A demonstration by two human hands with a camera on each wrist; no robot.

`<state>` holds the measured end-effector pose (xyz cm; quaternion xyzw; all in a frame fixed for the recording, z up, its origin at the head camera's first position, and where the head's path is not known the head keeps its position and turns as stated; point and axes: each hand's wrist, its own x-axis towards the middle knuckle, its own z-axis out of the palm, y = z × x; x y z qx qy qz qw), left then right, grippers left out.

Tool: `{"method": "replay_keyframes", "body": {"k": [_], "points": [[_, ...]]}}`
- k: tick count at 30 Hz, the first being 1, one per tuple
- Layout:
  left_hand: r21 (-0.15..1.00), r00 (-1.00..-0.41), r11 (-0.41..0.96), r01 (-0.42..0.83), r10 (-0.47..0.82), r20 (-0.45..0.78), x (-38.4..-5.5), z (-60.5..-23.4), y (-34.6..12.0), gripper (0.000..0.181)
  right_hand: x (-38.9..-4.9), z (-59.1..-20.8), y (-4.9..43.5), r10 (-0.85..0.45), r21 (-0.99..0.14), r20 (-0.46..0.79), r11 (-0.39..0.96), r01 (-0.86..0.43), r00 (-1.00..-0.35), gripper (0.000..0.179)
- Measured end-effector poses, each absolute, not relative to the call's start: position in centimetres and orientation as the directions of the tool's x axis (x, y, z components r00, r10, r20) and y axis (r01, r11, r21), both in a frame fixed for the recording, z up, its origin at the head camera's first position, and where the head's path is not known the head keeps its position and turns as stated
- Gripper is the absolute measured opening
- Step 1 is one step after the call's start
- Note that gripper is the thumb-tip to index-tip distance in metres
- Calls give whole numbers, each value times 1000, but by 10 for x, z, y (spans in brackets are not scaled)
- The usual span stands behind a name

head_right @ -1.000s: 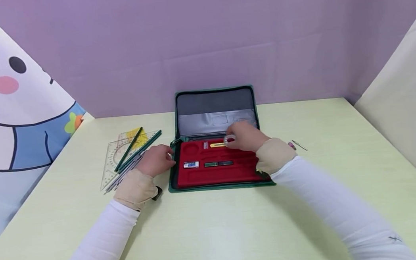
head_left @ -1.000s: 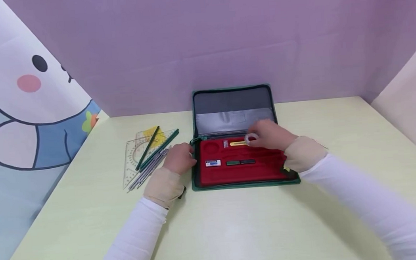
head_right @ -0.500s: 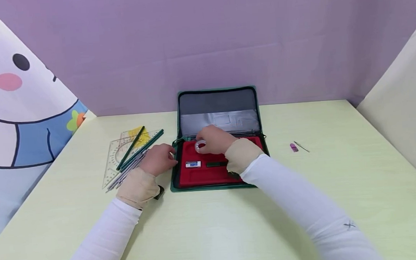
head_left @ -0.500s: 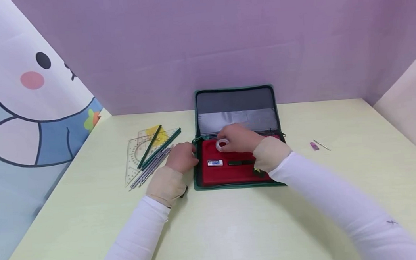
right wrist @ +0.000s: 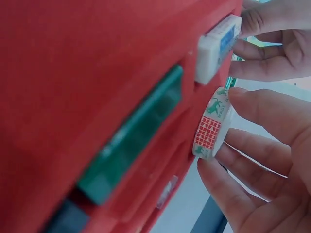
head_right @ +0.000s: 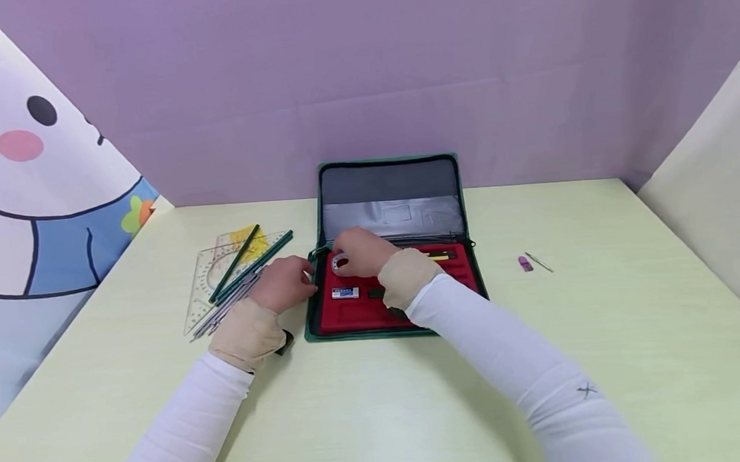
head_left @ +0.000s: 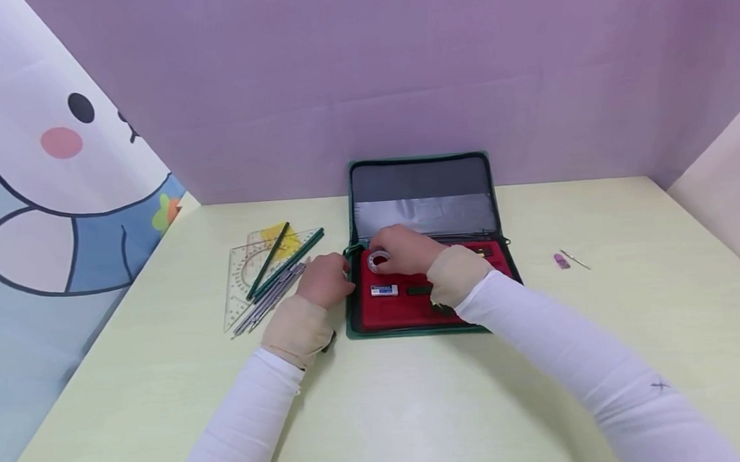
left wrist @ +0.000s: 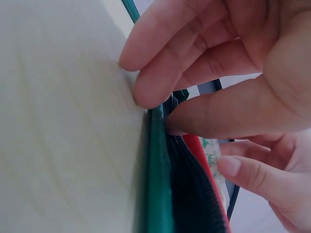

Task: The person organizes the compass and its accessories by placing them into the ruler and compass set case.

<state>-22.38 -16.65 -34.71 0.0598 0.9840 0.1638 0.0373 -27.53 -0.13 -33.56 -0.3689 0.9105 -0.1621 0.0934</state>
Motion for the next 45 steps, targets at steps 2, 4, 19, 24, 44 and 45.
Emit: {"method": "replay_keyframes", "body": {"k": [2, 4, 19, 24, 44, 45], "points": [[327, -990, 939, 107, 132, -55, -224, -347, -166, 26, -275, -337, -1, -703, -369, -47, 673, -641, -710, 25], [327, -990, 939, 106, 132, -58, -224, -347, -165, 26, -275, -337, 0, -701, -367, -49, 675, -640, -711, 26], [329, -989, 940, 96, 127, -74, -224, -344, -164, 27, -270, -334, 11, -656, -400, -91, 713, -576, -749, 38], [337, -989, 939, 65, 106, -106, -224, -344, -164, 29, -263, -328, 36, -623, -410, -69, 730, -548, -779, 40], [361, -989, 931, 48, 95, -114, -222, -344, -163, 30, -252, -332, 205, -352, -268, 32, 898, -347, -935, 24], [361, -989, 931, 47, 94, -114, -222, -344, -163, 30, -251, -333, 210, -339, -260, 16, 907, -331, -941, 23]]}}
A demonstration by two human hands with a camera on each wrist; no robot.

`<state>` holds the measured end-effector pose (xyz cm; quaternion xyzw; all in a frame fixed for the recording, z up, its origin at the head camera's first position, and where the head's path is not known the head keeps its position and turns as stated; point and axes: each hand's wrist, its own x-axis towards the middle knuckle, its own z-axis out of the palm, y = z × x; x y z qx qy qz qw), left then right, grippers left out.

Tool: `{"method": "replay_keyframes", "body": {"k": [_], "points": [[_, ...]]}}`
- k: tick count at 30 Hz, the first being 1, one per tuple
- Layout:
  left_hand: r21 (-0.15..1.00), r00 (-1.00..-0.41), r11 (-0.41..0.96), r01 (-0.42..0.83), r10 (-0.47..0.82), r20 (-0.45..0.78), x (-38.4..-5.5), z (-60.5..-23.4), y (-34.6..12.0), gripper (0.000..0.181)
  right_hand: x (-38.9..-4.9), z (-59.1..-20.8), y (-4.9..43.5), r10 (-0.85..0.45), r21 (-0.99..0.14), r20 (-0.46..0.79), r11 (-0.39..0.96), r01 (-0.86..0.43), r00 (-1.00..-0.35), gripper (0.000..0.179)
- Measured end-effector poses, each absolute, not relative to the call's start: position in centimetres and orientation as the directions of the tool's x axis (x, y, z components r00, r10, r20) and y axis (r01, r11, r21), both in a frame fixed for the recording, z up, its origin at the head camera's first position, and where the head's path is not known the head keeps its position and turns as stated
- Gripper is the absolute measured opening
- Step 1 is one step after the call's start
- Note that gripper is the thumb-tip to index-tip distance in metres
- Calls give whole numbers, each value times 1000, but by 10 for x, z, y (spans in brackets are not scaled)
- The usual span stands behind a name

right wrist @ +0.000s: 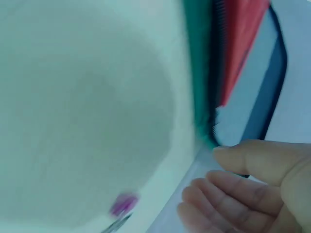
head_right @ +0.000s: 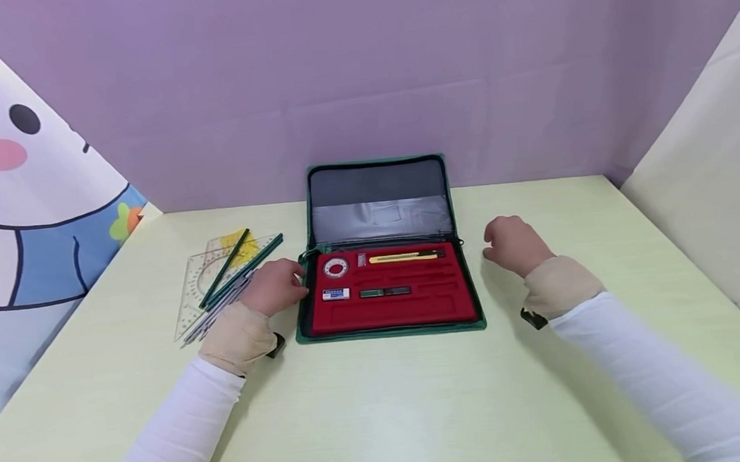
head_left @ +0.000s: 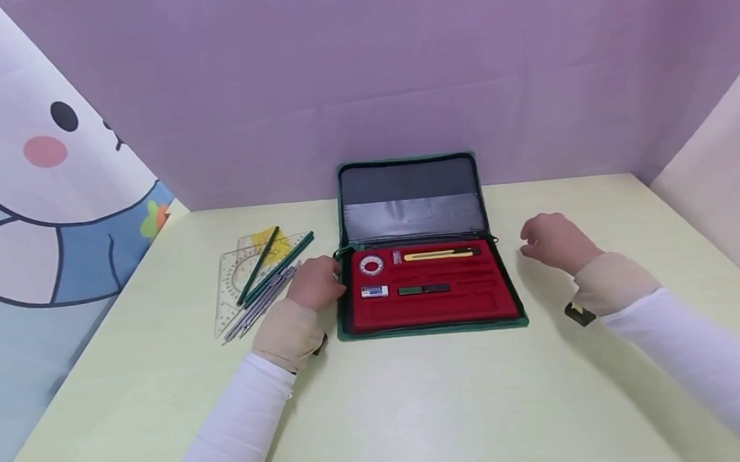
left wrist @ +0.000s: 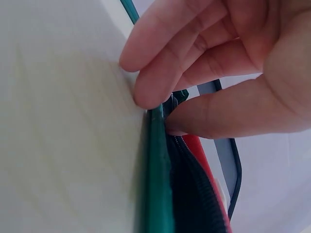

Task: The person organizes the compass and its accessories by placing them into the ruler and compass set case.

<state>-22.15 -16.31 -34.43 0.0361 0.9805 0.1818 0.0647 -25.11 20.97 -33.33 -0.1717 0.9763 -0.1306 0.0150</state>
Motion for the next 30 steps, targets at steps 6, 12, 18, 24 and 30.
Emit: {"method": "replay_keyframes", "body": {"k": [6, 12, 18, 24, 30], "points": [[353, -990, 934, 54, 96, -102, -221, -345, -165, 30, -249, -335, 227, -253, -237, -95, 945, -225, -963, 16], [347, -991, 935, 78, 110, -76, -221, -345, -166, 28, -250, -339, 237, -217, -208, -142, 961, -185, -966, 21], [336, -991, 936, 100, 124, -50, -221, -347, -165, 26, -250, -344, 240, -221, -239, -139, 953, -184, -965, 20], [337, -991, 938, 84, 112, -67, -222, -347, -166, 27, -253, -348, 237, -285, -266, -97, 931, -251, -954, 14], [336, -991, 938, 87, 116, -67, -223, -348, -166, 27, -257, -343, 226, -344, -233, -29, 915, -329, -938, 12]]}}
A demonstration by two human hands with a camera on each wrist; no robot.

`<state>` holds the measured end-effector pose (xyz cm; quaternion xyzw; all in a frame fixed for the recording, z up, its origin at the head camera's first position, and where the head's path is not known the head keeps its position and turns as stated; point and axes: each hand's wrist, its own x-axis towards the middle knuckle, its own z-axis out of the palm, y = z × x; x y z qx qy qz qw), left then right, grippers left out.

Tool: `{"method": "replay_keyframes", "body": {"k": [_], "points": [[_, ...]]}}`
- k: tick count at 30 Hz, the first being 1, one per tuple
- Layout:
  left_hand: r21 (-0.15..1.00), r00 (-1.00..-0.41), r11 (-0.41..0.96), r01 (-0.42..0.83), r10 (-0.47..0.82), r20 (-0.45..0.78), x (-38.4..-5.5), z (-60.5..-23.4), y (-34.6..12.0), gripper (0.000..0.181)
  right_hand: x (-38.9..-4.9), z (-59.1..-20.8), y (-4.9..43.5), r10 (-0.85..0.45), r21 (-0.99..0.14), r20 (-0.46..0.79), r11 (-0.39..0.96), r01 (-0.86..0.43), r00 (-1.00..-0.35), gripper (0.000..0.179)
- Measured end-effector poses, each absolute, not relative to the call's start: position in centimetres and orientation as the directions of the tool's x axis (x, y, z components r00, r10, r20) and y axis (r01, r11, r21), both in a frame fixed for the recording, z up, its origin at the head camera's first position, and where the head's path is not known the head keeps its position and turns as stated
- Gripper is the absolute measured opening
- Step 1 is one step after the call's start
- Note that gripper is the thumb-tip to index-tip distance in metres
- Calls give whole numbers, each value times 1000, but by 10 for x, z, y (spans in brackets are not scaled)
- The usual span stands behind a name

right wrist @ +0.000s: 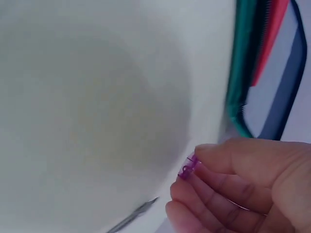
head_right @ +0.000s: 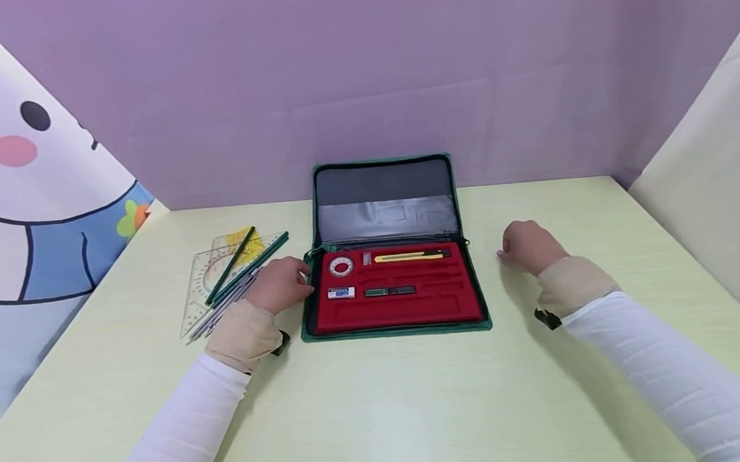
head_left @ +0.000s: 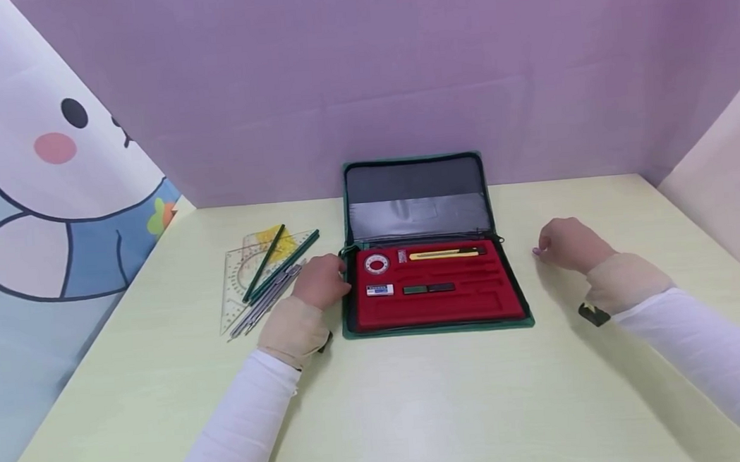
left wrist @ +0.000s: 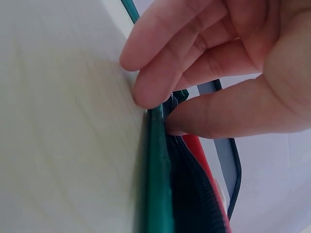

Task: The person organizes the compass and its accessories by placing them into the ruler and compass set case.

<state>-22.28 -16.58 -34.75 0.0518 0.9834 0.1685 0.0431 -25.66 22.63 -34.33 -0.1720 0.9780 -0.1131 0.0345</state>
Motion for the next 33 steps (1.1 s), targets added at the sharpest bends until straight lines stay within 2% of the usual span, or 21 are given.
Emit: {"method": "replay_keyframes", "body": {"k": [7, 10, 19, 27, 33], "points": [[339, -991, 938, 67, 102, -89, -223, -345, -165, 28, -260, -329, 189, -431, -262, 57, 864, -430, -900, 7], [334, -990, 940, 71, 106, -88, -224, -345, -165, 28, -261, -325, 165, -451, -291, 58, 846, -448, -890, 4], [333, -991, 940, 71, 106, -87, -223, -348, -165, 29, -261, -324, 90, -483, -337, 9, 823, -457, -876, 13], [330, -991, 940, 84, 113, -70, -222, -348, -165, 27, -267, -328, 43, -616, -324, 37, 737, -593, -787, 10], [323, -991, 942, 88, 116, -69, -222, -347, -165, 25, -273, -328, 20, -653, -364, 4, 705, -609, -758, 11]]}}
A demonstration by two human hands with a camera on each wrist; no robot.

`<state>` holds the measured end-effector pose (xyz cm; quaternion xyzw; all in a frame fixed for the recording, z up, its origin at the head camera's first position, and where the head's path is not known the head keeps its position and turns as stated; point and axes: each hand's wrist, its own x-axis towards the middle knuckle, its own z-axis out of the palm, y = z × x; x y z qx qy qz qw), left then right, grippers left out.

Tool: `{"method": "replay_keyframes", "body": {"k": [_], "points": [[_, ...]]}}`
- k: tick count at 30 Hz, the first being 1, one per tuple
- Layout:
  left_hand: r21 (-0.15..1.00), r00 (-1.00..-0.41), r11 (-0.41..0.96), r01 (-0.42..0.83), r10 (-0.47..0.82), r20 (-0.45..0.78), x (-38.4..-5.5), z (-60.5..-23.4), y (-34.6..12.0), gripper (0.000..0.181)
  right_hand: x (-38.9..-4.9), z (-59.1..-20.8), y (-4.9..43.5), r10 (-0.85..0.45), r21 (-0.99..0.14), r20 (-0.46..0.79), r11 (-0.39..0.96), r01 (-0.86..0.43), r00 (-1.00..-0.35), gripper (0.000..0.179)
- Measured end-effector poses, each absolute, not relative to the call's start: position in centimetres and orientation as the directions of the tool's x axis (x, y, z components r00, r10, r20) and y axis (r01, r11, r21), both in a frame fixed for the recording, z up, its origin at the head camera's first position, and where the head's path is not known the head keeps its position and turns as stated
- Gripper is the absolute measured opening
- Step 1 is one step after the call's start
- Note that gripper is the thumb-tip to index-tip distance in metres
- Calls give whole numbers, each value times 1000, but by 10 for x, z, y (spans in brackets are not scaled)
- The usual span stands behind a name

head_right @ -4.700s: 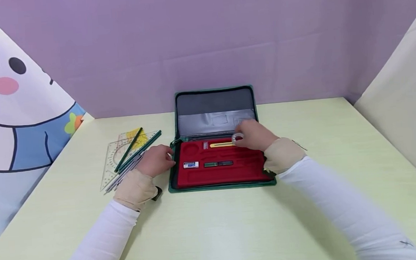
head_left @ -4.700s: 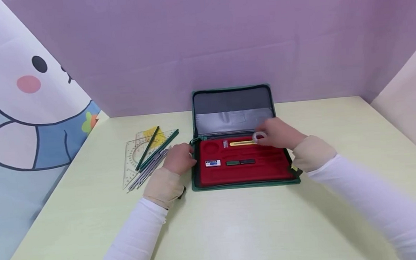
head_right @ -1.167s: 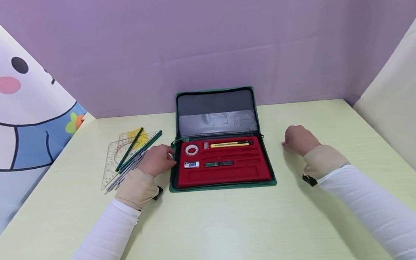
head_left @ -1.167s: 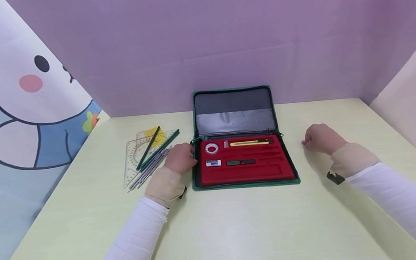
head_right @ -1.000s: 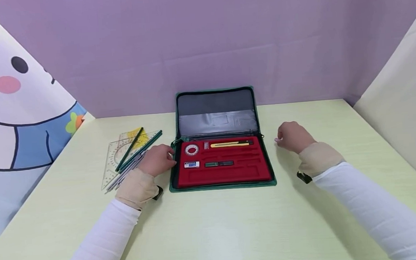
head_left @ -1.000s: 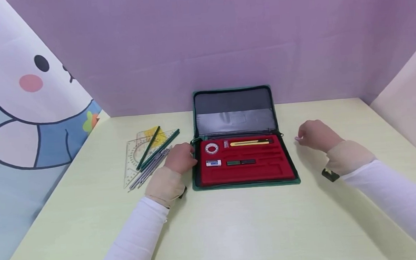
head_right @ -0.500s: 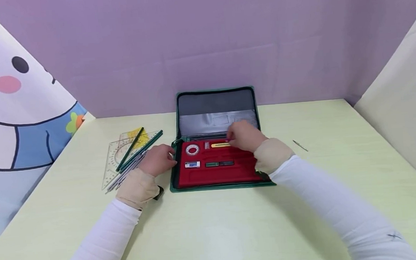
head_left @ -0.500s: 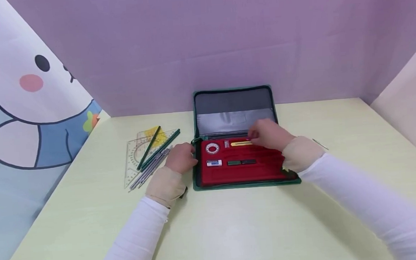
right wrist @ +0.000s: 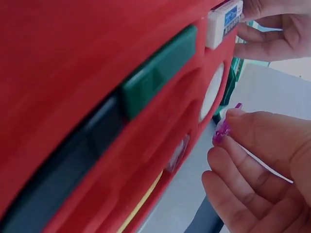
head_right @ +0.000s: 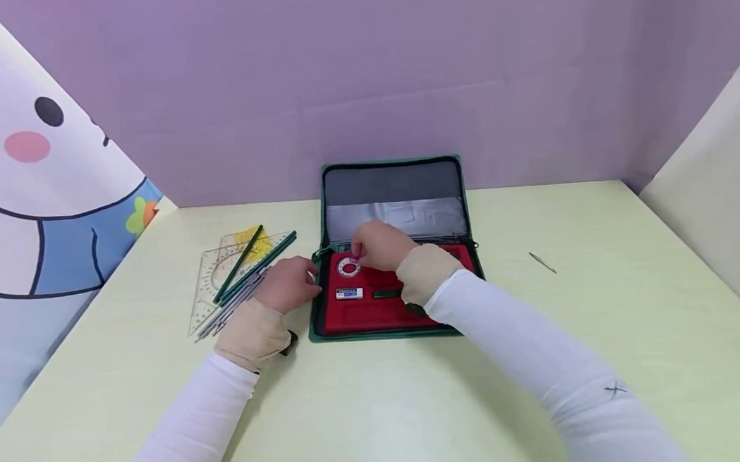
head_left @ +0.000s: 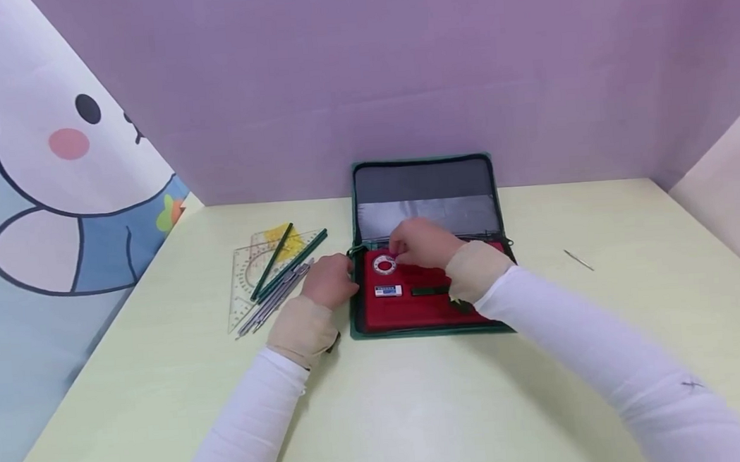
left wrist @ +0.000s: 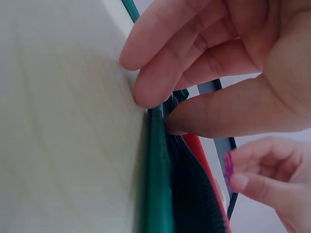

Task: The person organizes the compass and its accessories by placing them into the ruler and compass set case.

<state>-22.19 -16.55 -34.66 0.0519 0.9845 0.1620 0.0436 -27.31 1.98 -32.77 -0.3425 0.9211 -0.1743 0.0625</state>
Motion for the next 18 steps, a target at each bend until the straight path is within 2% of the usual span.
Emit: {"method": "replay_keyframes", "body": {"k": [6, 18], "points": [[319, -991, 944, 85, 114, -73, -223, -347, -164, 23, -276, -330, 6, -681, -343, -31, 695, -632, -732, 13], [321, -991, 943, 84, 113, -75, -224, -347, -166, 26, -278, -337, 0, -674, -353, -62, 704, -616, -736, 18]]}}
